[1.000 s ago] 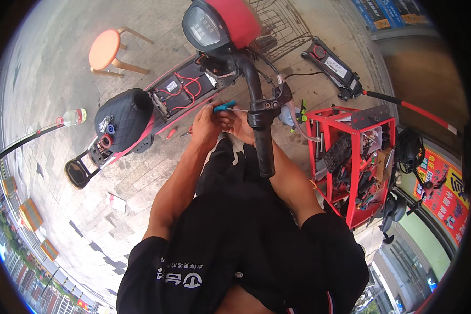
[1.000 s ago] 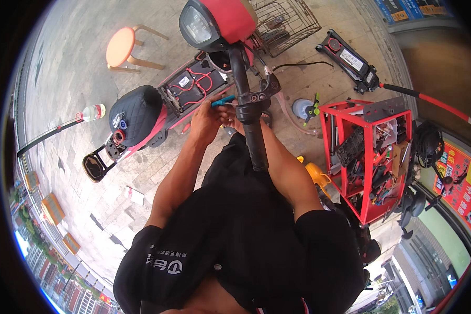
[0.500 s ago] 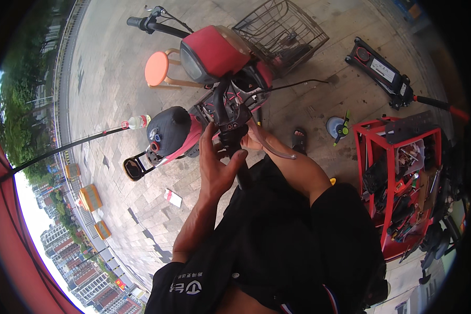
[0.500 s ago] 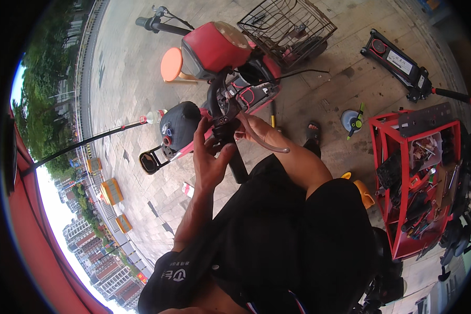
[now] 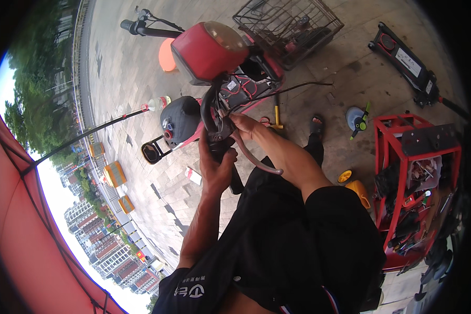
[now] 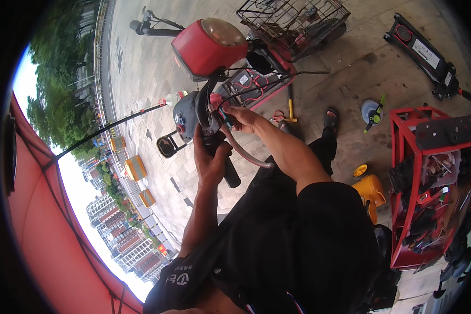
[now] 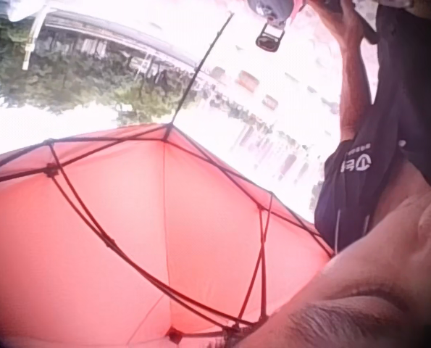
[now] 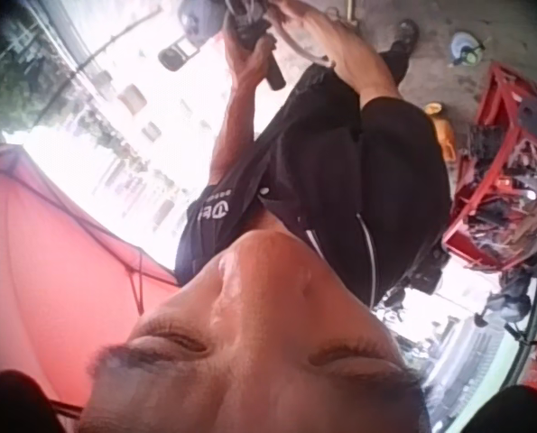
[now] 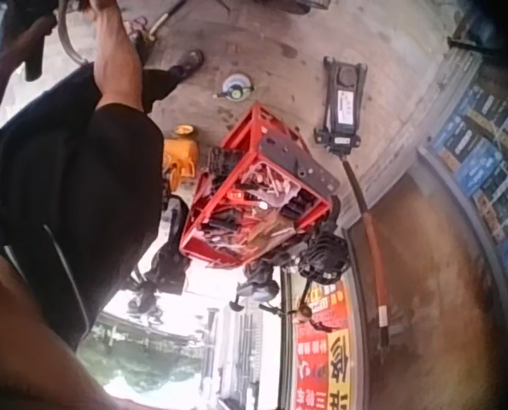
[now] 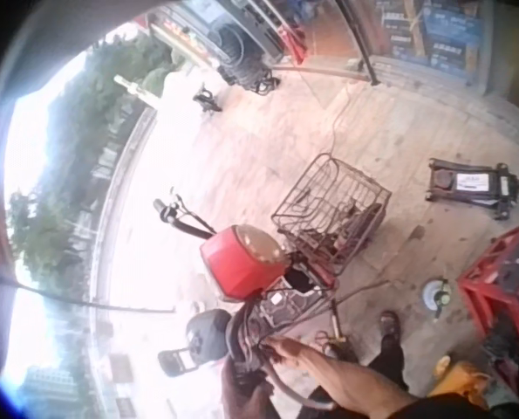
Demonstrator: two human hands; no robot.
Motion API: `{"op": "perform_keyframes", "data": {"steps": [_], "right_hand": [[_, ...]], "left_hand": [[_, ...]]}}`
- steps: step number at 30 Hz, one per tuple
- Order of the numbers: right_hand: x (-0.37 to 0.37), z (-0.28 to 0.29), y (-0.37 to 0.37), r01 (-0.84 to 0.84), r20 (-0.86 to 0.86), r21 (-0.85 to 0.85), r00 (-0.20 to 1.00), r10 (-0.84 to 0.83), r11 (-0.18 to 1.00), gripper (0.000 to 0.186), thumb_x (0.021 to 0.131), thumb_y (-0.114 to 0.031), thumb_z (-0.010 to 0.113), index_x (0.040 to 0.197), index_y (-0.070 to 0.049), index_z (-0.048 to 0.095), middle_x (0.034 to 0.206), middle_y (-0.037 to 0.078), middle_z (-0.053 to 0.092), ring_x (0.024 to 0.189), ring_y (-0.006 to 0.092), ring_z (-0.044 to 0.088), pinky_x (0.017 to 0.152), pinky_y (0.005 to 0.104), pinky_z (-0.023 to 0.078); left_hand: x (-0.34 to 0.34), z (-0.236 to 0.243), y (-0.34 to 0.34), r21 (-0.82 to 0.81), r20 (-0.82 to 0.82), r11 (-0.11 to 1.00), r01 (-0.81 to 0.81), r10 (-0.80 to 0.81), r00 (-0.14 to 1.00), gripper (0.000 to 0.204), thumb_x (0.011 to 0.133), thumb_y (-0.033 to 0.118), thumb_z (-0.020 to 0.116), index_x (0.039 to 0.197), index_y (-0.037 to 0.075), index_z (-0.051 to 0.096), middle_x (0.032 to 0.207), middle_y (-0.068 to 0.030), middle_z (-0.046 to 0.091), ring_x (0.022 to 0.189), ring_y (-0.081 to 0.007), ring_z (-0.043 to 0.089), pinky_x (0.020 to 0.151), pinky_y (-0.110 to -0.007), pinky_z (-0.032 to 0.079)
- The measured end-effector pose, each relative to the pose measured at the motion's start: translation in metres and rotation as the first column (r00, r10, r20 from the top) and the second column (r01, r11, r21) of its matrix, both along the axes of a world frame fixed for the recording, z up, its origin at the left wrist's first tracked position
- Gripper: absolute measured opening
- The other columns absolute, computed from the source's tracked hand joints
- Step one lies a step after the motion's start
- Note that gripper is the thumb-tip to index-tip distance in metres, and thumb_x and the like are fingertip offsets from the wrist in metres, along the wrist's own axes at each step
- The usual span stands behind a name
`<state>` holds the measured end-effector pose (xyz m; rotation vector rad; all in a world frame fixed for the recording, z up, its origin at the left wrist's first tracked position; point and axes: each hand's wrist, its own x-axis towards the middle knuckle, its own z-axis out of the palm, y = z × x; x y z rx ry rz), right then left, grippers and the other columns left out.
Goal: The person uses a screwdriver to remove a handlebar grip on a red electric scooter, then manipulates and connects wires near the handlebar stem. The person continues to adjust and secure the wiring while working around the scooter's front assembly.
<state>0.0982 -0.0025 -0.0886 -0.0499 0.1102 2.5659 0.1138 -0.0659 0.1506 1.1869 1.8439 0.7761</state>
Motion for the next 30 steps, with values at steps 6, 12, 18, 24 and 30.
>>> {"op": "perform_keyframes", "data": {"steps": [6, 12, 18, 24, 30], "right_hand": [[-0.001, 0.012, -0.001, 0.099, 0.068, 0.038, 0.992, -0.102, 0.994, 0.023, 0.085, -0.034, 0.068, 0.097, -0.017, 0.057, 0.076, -0.006, 0.056, 0.052, 0.0029, 0.046, 0.044, 0.0180, 0.035], [0.026, 0.001, -0.022, 0.031, -0.119, -0.034, 0.992, -0.035, 0.999, 0.046, 0.084, -0.012, 0.066, 0.127, -0.011, 0.052, 0.101, 0.005, 0.064, 0.077, 0.0142, 0.062, 0.065, 0.0265, 0.050], [0.025, 0.000, -0.035, 0.096, -0.224, 0.021, 0.970, -0.089, 0.995, 0.054, 0.086, -0.011, 0.065, 0.136, -0.009, 0.045, 0.118, 0.003, 0.060, 0.088, 0.0141, 0.061, 0.073, 0.0274, 0.050], [0.027, 0.022, -0.036, 0.123, -0.153, 0.031, 0.981, -0.117, 0.992, 0.057, 0.087, -0.016, 0.065, 0.139, -0.010, 0.042, 0.120, 0.003, 0.059, 0.093, 0.0129, 0.061, 0.079, 0.0285, 0.051], [0.024, 0.064, -0.042, 0.396, -0.079, 0.010, 0.916, -0.394, 0.918, 0.056, 0.086, -0.032, 0.066, 0.135, -0.014, 0.044, 0.114, 0.003, 0.059, 0.097, 0.0115, 0.058, 0.079, 0.0278, 0.050]], "left_hand": [[-0.005, 0.003, 0.000, -0.046, 0.066, 0.999, -0.003, 0.006, 0.998, 0.076, 0.078, -0.005, 0.056, 0.144, 0.004, 0.019, 0.101, -0.0108, 0.058, 0.080, -0.0143, 0.059, 0.067, -0.028, 0.051], [-0.003, 0.004, 0.003, -0.060, 0.049, 0.998, -0.012, 0.015, 0.999, 0.075, 0.078, -0.004, 0.058, 0.142, 0.002, 0.020, 0.099, -0.0111, 0.057, 0.078, -0.0149, 0.059, 0.066, -0.028, 0.051], [-0.002, 0.007, 0.005, -0.057, 0.083, 0.998, 0.032, -0.028, 0.996, 0.075, 0.079, -0.004, 0.057, 0.142, 0.002, 0.019, 0.099, -0.0116, 0.057, 0.079, -0.0154, 0.059, 0.067, -0.029, 0.051], [-0.006, 0.002, 0.003, 0.032, 0.187, 0.998, 0.059, -0.064, 0.980, 0.063, 0.083, -0.002, 0.057, 0.138, -0.001, 0.026, 0.094, -0.0116, 0.059, 0.075, -0.0183, 0.061, 0.067, -0.031, 0.052], [-0.020, -0.006, 0.008, 0.083, 0.277, 0.974, 0.209, -0.224, 0.934, 0.067, 0.087, 0.000, 0.057, 0.141, 0.000, 0.018, 0.116, -0.0157, 0.056, 0.090, -0.0171, 0.059, 0.075, -0.031, 0.051]]}}
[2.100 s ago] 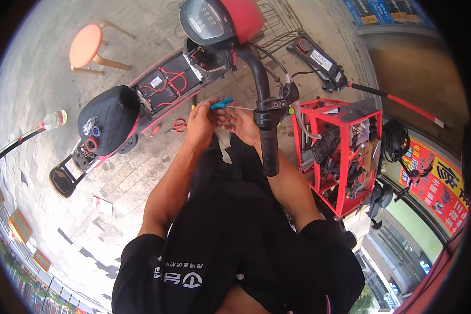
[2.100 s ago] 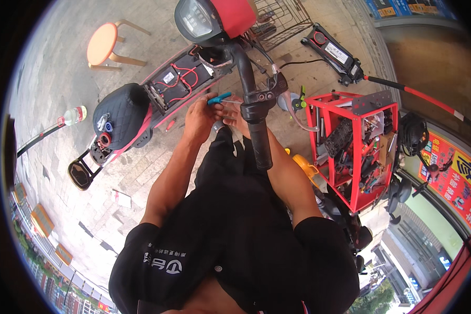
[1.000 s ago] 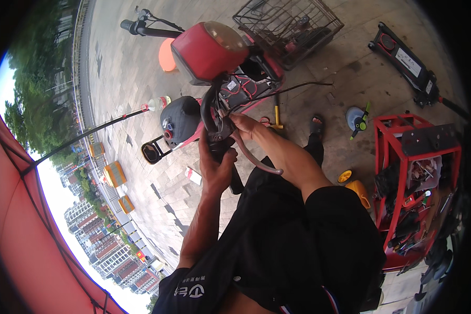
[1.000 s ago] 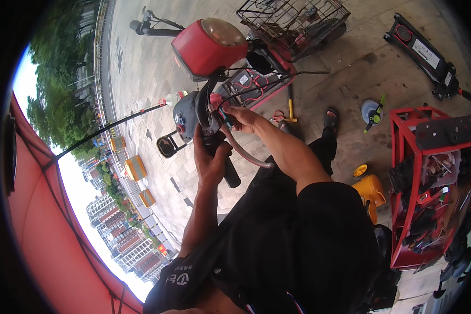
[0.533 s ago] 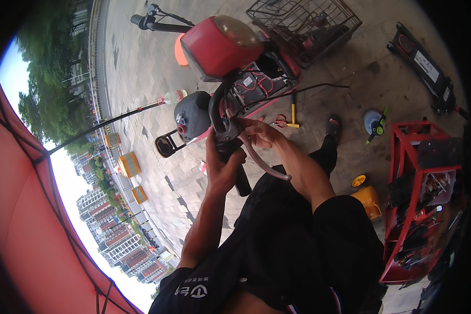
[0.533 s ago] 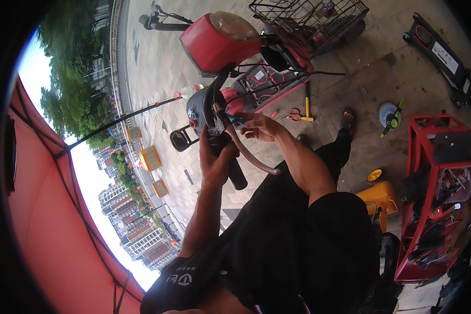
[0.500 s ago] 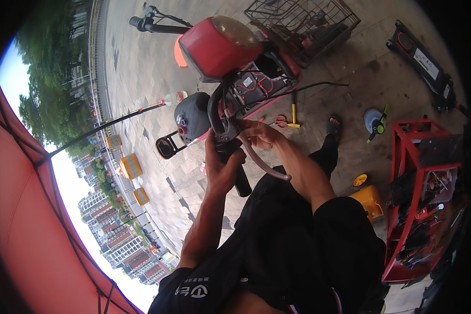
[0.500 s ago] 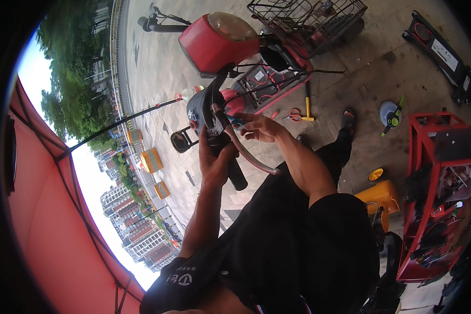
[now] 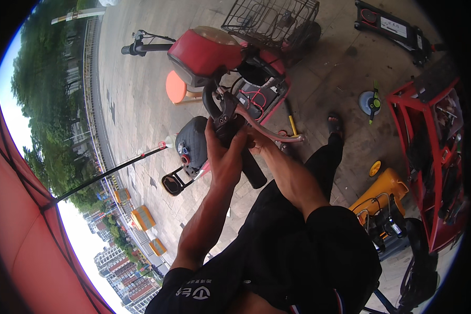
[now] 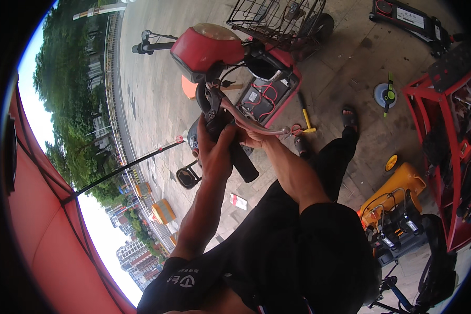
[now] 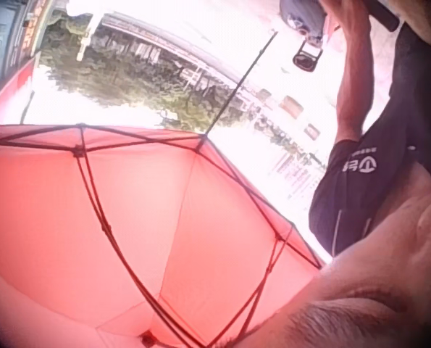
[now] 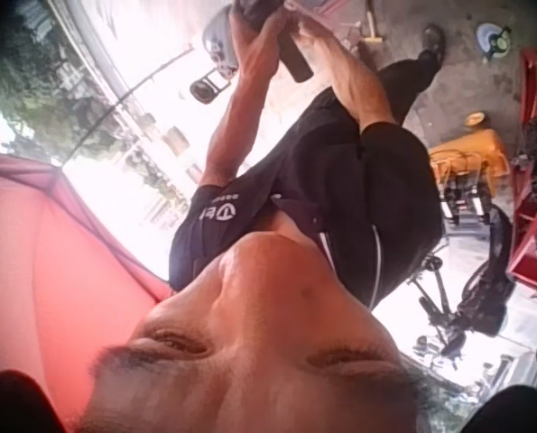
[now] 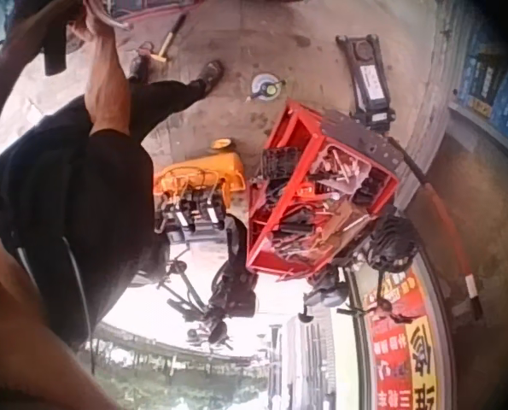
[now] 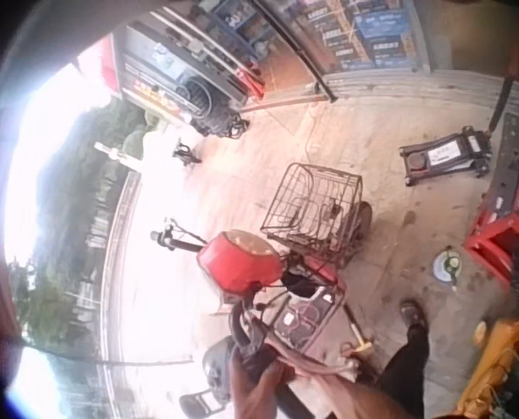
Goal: The person uses a screwdriver to remove a handlebar grip on a red electric scooter, then manipulates and connects wires near the handlebar stem. The person continues to adjust and secure the wiring while working around the scooter's front assembly.
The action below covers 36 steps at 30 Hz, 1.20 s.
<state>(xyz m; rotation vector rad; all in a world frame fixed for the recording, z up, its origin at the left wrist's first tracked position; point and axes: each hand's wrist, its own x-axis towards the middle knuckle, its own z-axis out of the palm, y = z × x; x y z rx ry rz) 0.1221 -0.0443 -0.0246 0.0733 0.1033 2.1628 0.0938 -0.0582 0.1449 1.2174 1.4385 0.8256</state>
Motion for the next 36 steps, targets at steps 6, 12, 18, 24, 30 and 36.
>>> {"op": "perform_keyframes", "data": {"steps": [6, 12, 18, 24, 30, 36], "right_hand": [[-0.048, -0.035, 0.015, 0.321, 0.051, -0.055, 0.947, -0.318, 0.946, 0.039, 0.088, -0.036, 0.063, 0.118, -0.013, 0.053, 0.096, 0.002, 0.061, 0.078, 0.0098, 0.058, 0.063, 0.0243, 0.048], [-0.072, -0.065, 0.018, 0.445, 0.100, 0.003, 0.891, -0.443, 0.895, 0.025, 0.090, -0.036, 0.061, 0.088, -0.011, 0.057, 0.068, 0.002, 0.058, 0.050, 0.0079, 0.053, 0.038, 0.0188, 0.038], [-0.073, -0.053, -0.005, 0.543, 0.056, -0.027, 0.839, -0.541, 0.839, 0.023, 0.088, -0.029, 0.064, 0.101, -0.010, 0.060, 0.081, 0.006, 0.065, 0.061, 0.0093, 0.061, 0.050, 0.0204, 0.049], [-0.105, -0.059, -0.015, 0.630, -0.168, 0.106, 0.774, -0.610, 0.769, 0.050, 0.084, -0.023, 0.070, 0.130, -0.022, 0.051, 0.121, 0.004, 0.061, 0.098, 0.0190, 0.065, 0.078, 0.0345, 0.053], [-0.129, -0.052, -0.009, 0.695, -0.191, -0.039, 0.700, -0.688, 0.718, 0.040, 0.085, -0.028, 0.068, 0.121, -0.014, 0.056, 0.113, 0.001, 0.063, 0.095, 0.0167, 0.063, 0.078, 0.0329, 0.051], [-0.112, -0.066, 0.012, 0.698, -0.166, -0.129, 0.684, -0.710, 0.704, 0.029, 0.087, -0.031, 0.066, 0.108, -0.011, 0.061, 0.083, 0.003, 0.064, 0.069, 0.0130, 0.061, 0.063, 0.0270, 0.050]], "left_hand": [[-0.017, -0.010, 0.005, -0.027, 0.249, 0.992, 0.121, -0.111, 0.962, 0.046, 0.086, 0.008, 0.062, 0.127, 0.004, 0.041, 0.100, -0.0089, 0.056, 0.081, -0.0154, 0.059, 0.069, -0.029, 0.050], [-0.057, 0.012, 0.023, 0.438, -0.524, 0.632, 0.639, -0.398, 0.753, 0.057, 0.082, 0.007, 0.064, 0.134, 0.006, 0.040, 0.121, -0.0171, 0.050, 0.103, -0.0242, 0.057, 0.078, -0.032, 0.050], [-0.061, 0.046, 0.043, 0.167, -0.958, -0.025, 0.986, -0.241, 0.156, 0.047, 0.071, 0.006, 0.065, 0.117, 0.012, 0.058, 0.130, -0.0169, 0.045, 0.109, -0.0393, 0.050, 0.087, -0.043, 0.049], [-0.059, 0.031, 0.049, 0.207, -0.977, -0.236, 0.950, -0.100, 0.188, 0.039, 0.070, 0.005, 0.062, 0.109, 0.007, 0.059, 0.122, -0.0106, 0.051, 0.097, -0.0354, 0.055, 0.070, -0.037, 0.056], [-0.060, 0.028, 0.055, 0.227, -0.974, -0.290, 0.930, -0.072, 0.215, 0.041, 0.069, 0.005, 0.061, 0.109, 0.006, 0.057, 0.118, -0.0095, 0.052, 0.095, -0.0347, 0.055, 0.068, -0.035, 0.056], [-0.063, 0.026, 0.052, 0.237, -0.970, -0.235, 0.943, -0.107, 0.217, 0.040, 0.070, 0.003, 0.065, 0.109, 0.007, 0.058, 0.117, -0.0095, 0.054, 0.098, -0.0311, 0.056, 0.078, -0.036, 0.053]]}}
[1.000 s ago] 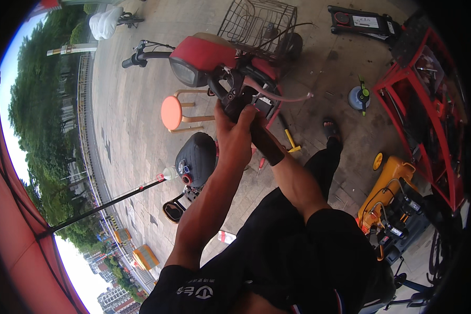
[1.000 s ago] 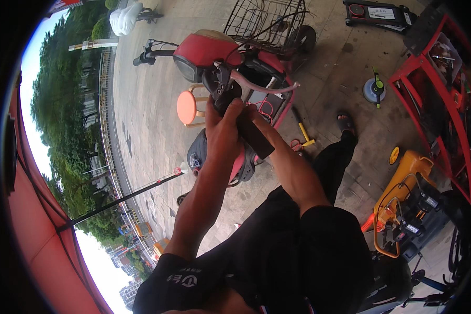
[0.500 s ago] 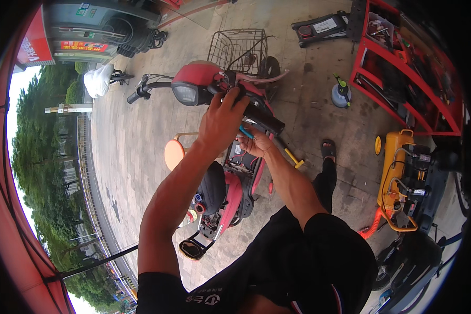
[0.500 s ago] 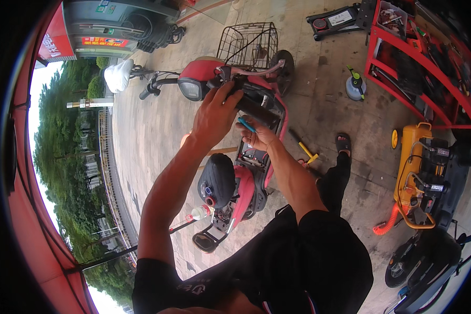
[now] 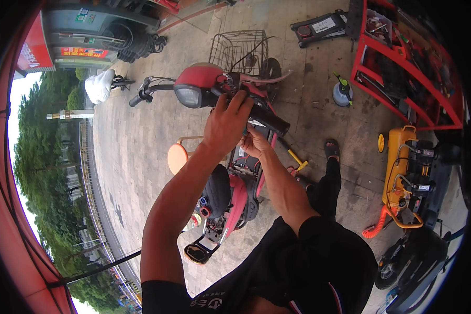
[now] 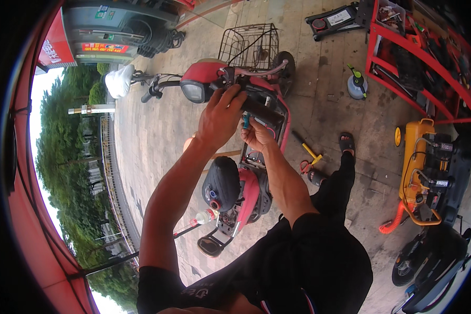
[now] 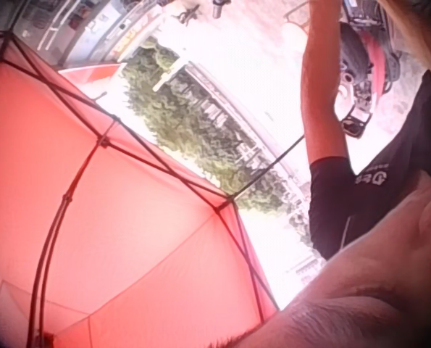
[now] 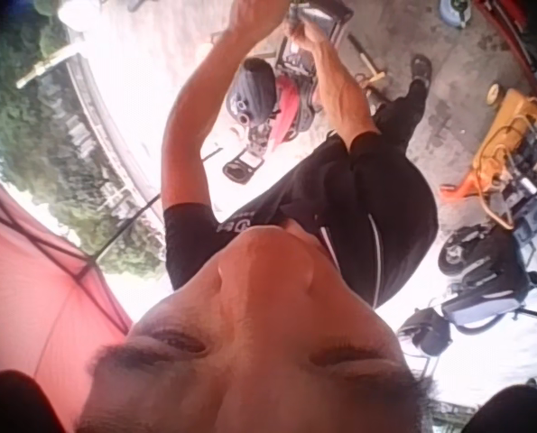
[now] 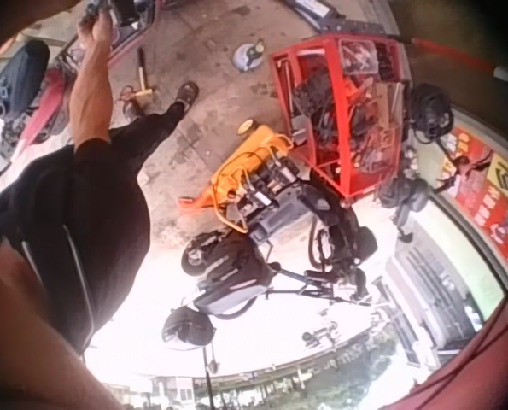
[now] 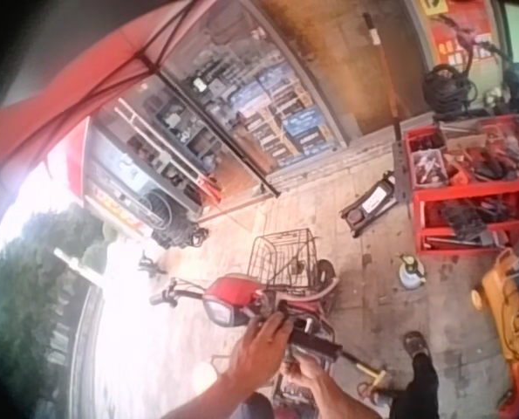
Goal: The person uses a screwdriver to remove a handlebar grip on a red electric scooter, then manipulates and connects wires near the handlebar stem. The person continues to adjust and secure the wiring while working around the scooter's front assembly.
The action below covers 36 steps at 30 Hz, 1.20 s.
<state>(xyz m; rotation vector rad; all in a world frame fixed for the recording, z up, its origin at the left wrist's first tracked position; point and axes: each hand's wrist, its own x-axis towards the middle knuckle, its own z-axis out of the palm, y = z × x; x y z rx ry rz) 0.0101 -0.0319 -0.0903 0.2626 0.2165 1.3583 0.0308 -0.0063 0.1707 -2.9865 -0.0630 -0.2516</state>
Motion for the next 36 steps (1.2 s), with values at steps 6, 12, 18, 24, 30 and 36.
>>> {"op": "perform_keyframes", "data": {"steps": [6, 12, 18, 24, 30, 36], "right_hand": [[0.003, 0.011, -0.008, 0.049, -0.012, 0.084, 0.999, -0.048, 0.995, 0.028, 0.086, -0.026, 0.067, 0.111, -0.016, 0.060, 0.088, 0.003, 0.066, 0.071, 0.0133, 0.061, 0.067, 0.0283, 0.050], [-0.013, 0.019, -0.027, 0.053, 0.092, 0.035, 0.994, -0.056, 0.998, 0.034, 0.085, -0.028, 0.068, 0.114, -0.013, 0.059, 0.105, 0.004, 0.066, 0.085, 0.0148, 0.061, 0.077, 0.0331, 0.050], [-0.005, 0.000, -0.007, -0.074, 0.057, -0.052, 0.995, 0.077, 0.996, 0.022, 0.086, -0.032, 0.067, 0.093, -0.011, 0.063, 0.082, 0.004, 0.067, 0.071, 0.0148, 0.060, 0.064, 0.0285, 0.048], [0.009, -0.003, -0.005, -0.136, 0.067, 0.015, 0.989, 0.135, 0.991, 0.020, 0.087, -0.033, 0.066, 0.087, -0.012, 0.064, 0.074, 0.001, 0.065, 0.057, 0.0105, 0.058, 0.050, 0.0225, 0.043], [0.013, 0.000, 0.004, -0.090, 0.069, -0.171, 0.992, 0.103, 0.981, 0.014, 0.086, -0.027, 0.068, 0.084, -0.014, 0.064, 0.069, -0.002, 0.064, 0.054, 0.0088, 0.059, 0.050, 0.0209, 0.048], [0.017, -0.004, 0.006, -0.112, 0.105, -0.202, 0.985, 0.135, 0.973, 0.014, 0.085, -0.024, 0.069, 0.079, -0.013, 0.064, 0.055, -0.002, 0.059, 0.046, 0.0070, 0.056, 0.042, 0.0156, 0.047]], "left_hand": [[0.002, 0.001, 0.000, -0.005, 0.035, 1.000, 0.002, -0.002, 0.999, 0.038, 0.071, 0.002, 0.064, 0.108, 0.007, 0.059, 0.116, -0.0094, 0.055, 0.099, -0.0323, 0.056, 0.078, -0.036, 0.053], [0.000, -0.002, -0.004, 0.018, 0.048, 0.999, -0.028, 0.027, 0.998, 0.039, 0.070, 0.002, 0.064, 0.108, 0.007, 0.059, 0.116, -0.0090, 0.055, 0.099, -0.0327, 0.056, 0.078, -0.036, 0.054], [-0.001, -0.004, -0.003, 0.006, 0.070, 1.000, -0.027, 0.026, 0.997, 0.040, 0.070, 0.002, 0.065, 0.109, 0.008, 0.060, 0.117, -0.0087, 0.055, 0.099, -0.0336, 0.056, 0.078, -0.037, 0.053], [-0.001, -0.005, -0.003, 0.021, 0.078, 0.999, -0.030, 0.028, 0.997, 0.040, 0.071, 0.002, 0.064, 0.110, 0.008, 0.059, 0.119, -0.0084, 0.055, 0.101, -0.0348, 0.056, 0.079, -0.037, 0.053], [-0.003, -0.006, -0.006, -0.008, 0.078, 0.998, -0.062, 0.063, 0.995, 0.041, 0.070, 0.003, 0.063, 0.110, 0.009, 0.059, 0.120, -0.0079, 0.054, 0.104, -0.0355, 0.055, 0.080, -0.038, 0.053], [-0.002, -0.004, -0.005, -0.029, 0.070, 0.997, -0.077, 0.079, 0.994, 0.043, 0.068, 0.005, 0.061, 0.111, 0.008, 0.059, 0.121, -0.0083, 0.053, 0.106, -0.0365, 0.053, 0.078, -0.038, 0.054]]}}
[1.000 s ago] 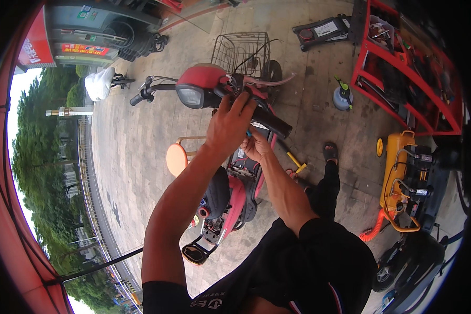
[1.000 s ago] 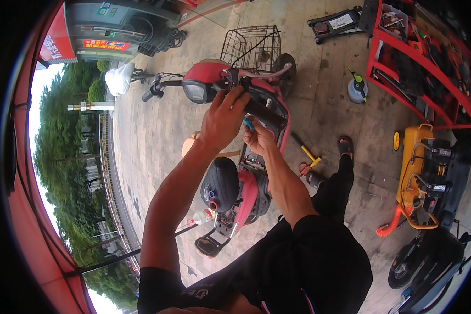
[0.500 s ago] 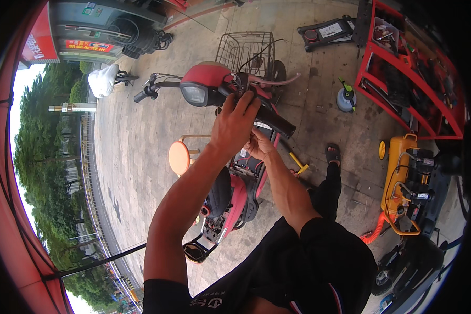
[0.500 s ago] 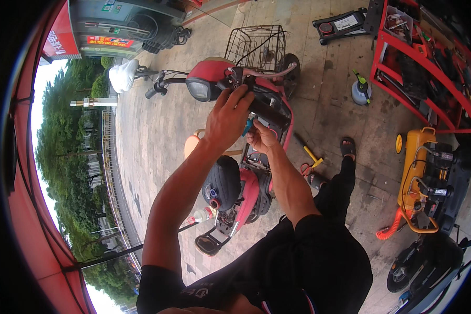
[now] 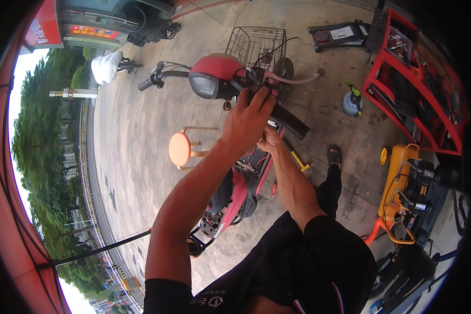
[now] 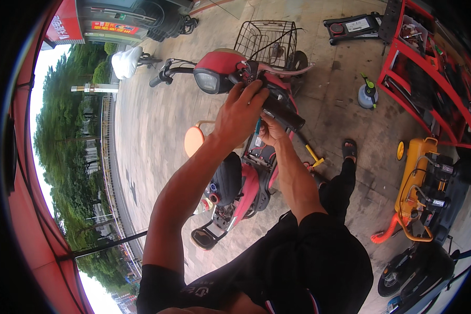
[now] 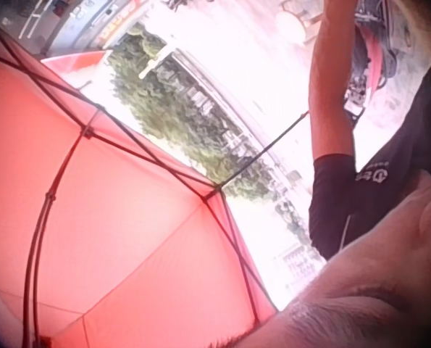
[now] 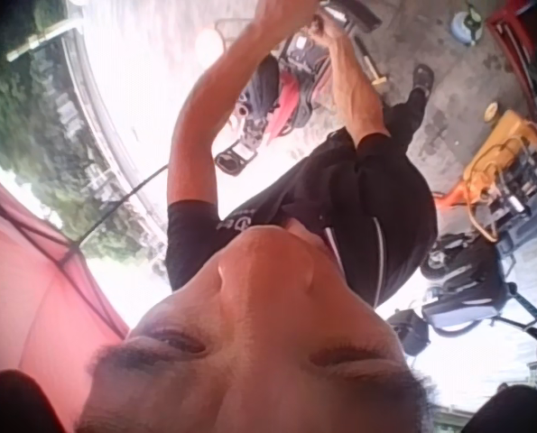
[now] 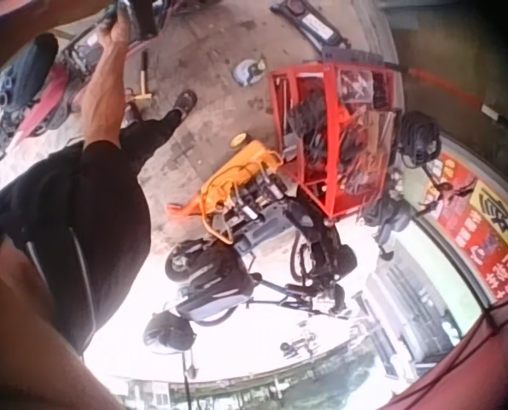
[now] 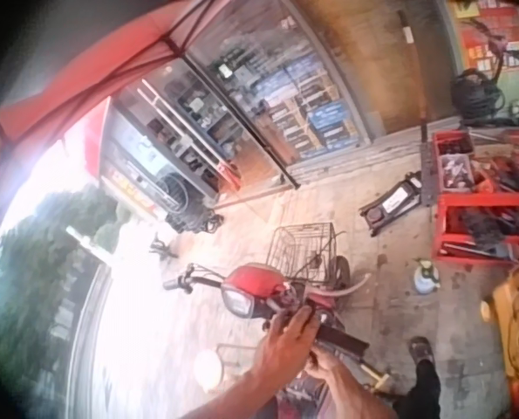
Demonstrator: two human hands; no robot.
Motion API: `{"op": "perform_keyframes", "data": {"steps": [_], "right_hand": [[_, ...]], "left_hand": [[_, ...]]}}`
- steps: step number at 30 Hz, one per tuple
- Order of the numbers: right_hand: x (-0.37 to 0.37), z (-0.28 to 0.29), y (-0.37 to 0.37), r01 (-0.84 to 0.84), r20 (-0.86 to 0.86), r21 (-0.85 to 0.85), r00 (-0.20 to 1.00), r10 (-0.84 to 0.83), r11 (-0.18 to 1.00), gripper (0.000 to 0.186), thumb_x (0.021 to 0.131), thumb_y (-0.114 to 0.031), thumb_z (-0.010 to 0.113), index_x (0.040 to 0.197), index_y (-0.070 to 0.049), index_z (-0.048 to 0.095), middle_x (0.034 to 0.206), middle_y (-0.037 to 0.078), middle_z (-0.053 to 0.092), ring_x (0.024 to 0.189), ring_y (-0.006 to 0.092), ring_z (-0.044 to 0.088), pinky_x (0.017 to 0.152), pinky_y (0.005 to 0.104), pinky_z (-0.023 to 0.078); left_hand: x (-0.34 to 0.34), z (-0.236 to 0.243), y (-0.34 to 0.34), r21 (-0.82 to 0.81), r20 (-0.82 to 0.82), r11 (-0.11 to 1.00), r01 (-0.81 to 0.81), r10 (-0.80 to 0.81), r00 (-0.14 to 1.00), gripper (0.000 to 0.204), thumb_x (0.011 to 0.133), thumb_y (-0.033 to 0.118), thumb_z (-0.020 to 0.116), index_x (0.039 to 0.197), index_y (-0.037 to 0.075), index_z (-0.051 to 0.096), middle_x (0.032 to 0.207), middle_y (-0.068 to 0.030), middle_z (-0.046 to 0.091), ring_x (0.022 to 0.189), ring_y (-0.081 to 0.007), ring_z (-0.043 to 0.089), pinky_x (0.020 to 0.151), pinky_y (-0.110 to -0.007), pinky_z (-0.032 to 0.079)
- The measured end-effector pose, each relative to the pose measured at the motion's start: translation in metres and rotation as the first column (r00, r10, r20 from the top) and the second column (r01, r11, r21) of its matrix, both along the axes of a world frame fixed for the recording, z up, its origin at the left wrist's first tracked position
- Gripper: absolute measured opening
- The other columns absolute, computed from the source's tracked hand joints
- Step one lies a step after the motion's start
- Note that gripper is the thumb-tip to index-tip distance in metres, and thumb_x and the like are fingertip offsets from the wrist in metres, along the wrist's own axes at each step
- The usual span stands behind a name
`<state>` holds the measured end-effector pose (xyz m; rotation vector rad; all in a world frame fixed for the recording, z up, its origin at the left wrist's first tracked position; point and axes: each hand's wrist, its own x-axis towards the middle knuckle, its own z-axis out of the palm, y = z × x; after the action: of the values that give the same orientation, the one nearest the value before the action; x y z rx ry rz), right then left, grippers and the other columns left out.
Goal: The person uses a screwdriver to remove a handlebar grip on a red electric scooter, then manipulates and connects wires near the handlebar stem. The person continues to adjust and secure the wiring while working around the scooter's front assembly.
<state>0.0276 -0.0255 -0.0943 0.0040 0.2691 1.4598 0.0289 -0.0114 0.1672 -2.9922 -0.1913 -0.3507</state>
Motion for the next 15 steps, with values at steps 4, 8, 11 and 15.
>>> {"op": "perform_keyframes", "data": {"steps": [4, 8, 11, 15], "right_hand": [[-0.002, 0.001, -0.001, 0.004, -0.006, 0.098, 1.000, -0.003, 0.995, 0.013, 0.086, -0.025, 0.068, 0.084, -0.013, 0.063, 0.063, -0.003, 0.060, 0.046, 0.0052, 0.054, 0.040, 0.0146, 0.043], [-0.002, 0.021, -0.007, 0.128, 0.225, -0.018, 0.967, -0.121, 0.992, 0.013, 0.089, -0.021, 0.064, 0.093, -0.011, 0.059, 0.073, -0.002, 0.060, 0.053, 0.0042, 0.053, 0.043, 0.0159, 0.039], [0.005, 0.040, -0.024, 0.206, 0.541, -0.018, 0.825, -0.164, 0.978, 0.011, 0.090, -0.014, 0.060, 0.098, -0.007, 0.055, 0.077, -0.001, 0.060, 0.058, 0.0046, 0.052, 0.048, 0.0174, 0.038], [0.005, 0.062, -0.029, 0.366, 0.787, -0.046, 0.587, -0.192, 0.930, 0.013, 0.090, -0.008, 0.055, 0.102, -0.002, 0.053, 0.078, 0.002, 0.060, 0.064, 0.0060, 0.055, 0.053, 0.0195, 0.041]], "left_hand": [[0.000, 0.002, 0.001, 0.014, 0.009, 1.000, 0.026, -0.026, 1.000, 0.041, 0.068, 0.005, 0.060, 0.110, 0.007, 0.060, 0.120, -0.0092, 0.051, 0.102, -0.0389, 0.053, 0.072, -0.037, 0.056], [-0.001, 0.001, -0.001, 0.005, -0.005, 1.000, 0.006, -0.006, 1.000, 0.041, 0.069, 0.004, 0.060, 0.110, 0.007, 0.060, 0.120, -0.0091, 0.051, 0.102, -0.0389, 0.053, 0.073, -0.037, 0.056], [-0.002, 0.000, 0.000, -0.012, 0.019, 1.000, 0.023, -0.023, 1.000, 0.041, 0.069, 0.005, 0.060, 0.111, 0.007, 0.060, 0.120, -0.0096, 0.051, 0.102, -0.0387, 0.052, 0.077, -0.037, 0.055], [-0.002, -0.003, 0.000, 0.002, 0.028, 1.000, 0.026, -0.026, 0.999, 0.040, 0.070, 0.005, 0.060, 0.110, 0.006, 0.060, 0.119, -0.0103, 0.051, 0.103, -0.0384, 0.052, 0.080, -0.037, 0.054]]}}
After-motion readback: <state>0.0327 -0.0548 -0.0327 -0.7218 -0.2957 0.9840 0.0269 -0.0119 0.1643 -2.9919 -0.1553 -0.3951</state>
